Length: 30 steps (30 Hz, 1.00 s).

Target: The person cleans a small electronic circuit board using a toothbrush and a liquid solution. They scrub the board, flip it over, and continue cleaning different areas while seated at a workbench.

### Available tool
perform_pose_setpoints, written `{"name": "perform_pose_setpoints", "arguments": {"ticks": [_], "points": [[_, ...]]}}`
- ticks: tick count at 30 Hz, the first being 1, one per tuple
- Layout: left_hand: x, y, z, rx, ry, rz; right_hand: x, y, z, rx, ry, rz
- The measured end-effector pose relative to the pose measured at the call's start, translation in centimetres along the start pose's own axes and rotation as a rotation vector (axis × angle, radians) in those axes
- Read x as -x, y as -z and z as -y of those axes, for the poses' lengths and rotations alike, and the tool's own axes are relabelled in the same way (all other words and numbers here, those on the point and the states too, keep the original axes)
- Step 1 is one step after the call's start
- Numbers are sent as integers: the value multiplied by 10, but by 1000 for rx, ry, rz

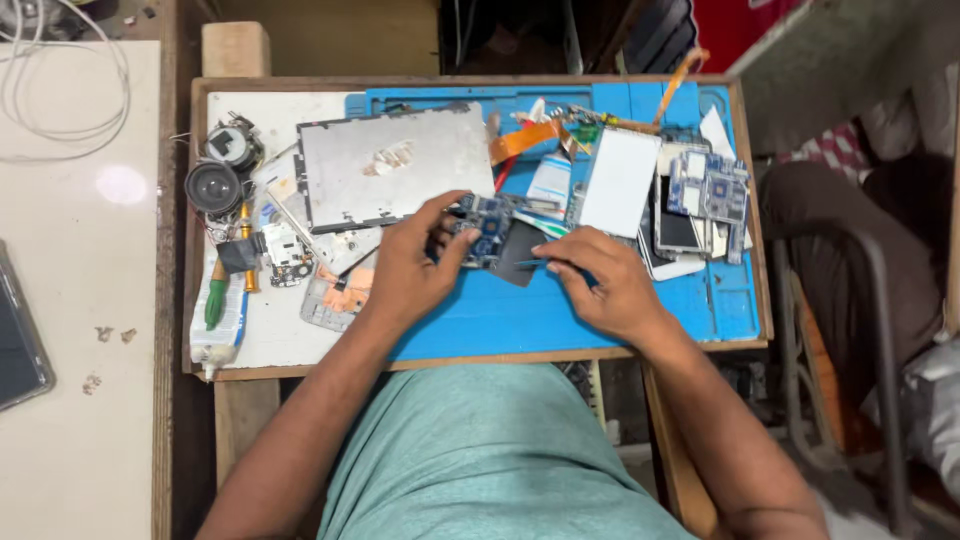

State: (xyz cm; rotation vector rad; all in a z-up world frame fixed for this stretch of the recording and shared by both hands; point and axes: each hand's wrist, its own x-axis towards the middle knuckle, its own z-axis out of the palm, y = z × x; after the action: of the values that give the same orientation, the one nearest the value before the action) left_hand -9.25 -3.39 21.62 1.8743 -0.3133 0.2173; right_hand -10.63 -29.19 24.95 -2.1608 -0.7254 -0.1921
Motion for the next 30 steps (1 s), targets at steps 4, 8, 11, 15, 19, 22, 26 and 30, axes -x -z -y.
{"name": "perform_pose_setpoints", "arguments": {"ticks": [4, 8, 11, 15, 19, 22, 26, 30], "points": [[-6, 1, -10, 36, 31, 81, -17, 4, 11, 89, 44, 66], [-3, 3, -7, 29, 14, 110, -17, -7, 7, 117, 55, 110], [-1, 4, -9, 9, -15, 109, -12, -19, 7, 95, 44, 48], [-1, 4, -10, -35, -35, 106, -6, -26, 4, 112, 35, 15], [-2, 2, -6, -70, -12, 124, -6, -27, -3, 82, 30, 14], [-1, 1, 0, -82, 18, 138, -7, -29, -6, 82, 15, 32], [-1, -2, 8, -53, 23, 134, -6, -32, -8, 58, 13, 38], [0, -3, 10, -74, 27, 123, -7, -31, -7, 32, -2, 57]]}}
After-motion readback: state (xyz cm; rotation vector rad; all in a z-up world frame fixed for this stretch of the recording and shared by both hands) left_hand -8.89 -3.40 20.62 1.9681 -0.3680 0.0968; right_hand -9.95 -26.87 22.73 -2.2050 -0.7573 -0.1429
